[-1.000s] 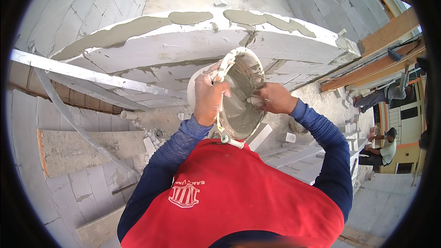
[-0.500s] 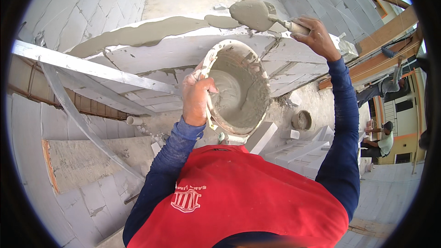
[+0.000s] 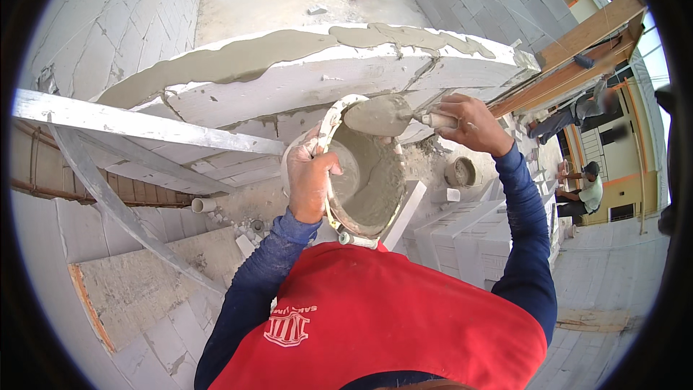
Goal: The person scoops mortar from a bucket with a trowel and spreads it on a partially built wall. They place white blocks onto the mortar, adjust their position, and continue applying mortar to secure the blocks. The person also uses a tape measure to check dimensions on the wall.
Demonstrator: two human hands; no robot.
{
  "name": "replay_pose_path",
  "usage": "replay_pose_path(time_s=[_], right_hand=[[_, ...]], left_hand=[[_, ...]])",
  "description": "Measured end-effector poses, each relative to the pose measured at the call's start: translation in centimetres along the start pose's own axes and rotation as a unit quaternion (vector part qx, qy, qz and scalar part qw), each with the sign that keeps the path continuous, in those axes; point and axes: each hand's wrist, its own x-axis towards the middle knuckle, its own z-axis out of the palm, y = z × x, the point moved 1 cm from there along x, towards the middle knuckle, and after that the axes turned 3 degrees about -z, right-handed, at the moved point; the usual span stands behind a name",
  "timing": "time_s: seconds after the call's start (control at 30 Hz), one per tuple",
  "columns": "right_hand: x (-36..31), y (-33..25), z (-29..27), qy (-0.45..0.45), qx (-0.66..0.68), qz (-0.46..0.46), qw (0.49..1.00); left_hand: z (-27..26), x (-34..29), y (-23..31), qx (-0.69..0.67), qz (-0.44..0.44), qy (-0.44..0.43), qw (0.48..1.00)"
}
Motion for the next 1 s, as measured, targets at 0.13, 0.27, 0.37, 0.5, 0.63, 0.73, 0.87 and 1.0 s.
replay_pose_path(time_s=[0.13,0.27,0.37,0.5,0.63,0.73,0.87,1.0], right_hand=[[0.4,-6.5,9.2,-0.112,-0.098,-0.024,0.989],[-0.2,-6.3,11.6,-0.176,0.0,0.018,0.984],[-0.9,-4.6,9.3,-0.221,0.262,0.066,0.937],[-1.6,-2.8,3.4,-0.133,0.271,0.08,0.95],[0.4,0.1,-3.0,0.001,0.231,0.113,0.966],[4.8,1.2,-4.4,0.173,0.031,0.008,0.984],[8.9,0.3,-1.6,0.299,-0.222,-0.083,0.924],[5.6,0.4,-0.5,0.35,-0.128,-0.023,0.928]], left_hand=[[1.2,-0.1,-0.7,-0.002,0.029,-0.047,0.998],[1.1,-0.1,-1.3,0.008,0.015,-0.024,1.0],[-0.1,0.3,-0.8,0.044,0.011,0.021,0.999],[-0.5,0.3,0.0,-0.011,0.039,0.024,0.999],[0.1,-0.1,0.2,0.011,0.053,0.074,0.996],[1.2,-0.1,-0.7,0.002,0.071,0.082,0.994],[2.8,0.0,-2.6,0.022,0.07,0.093,0.993],[3.3,0.1,-4.4,0.067,0.066,0.13,0.987]])
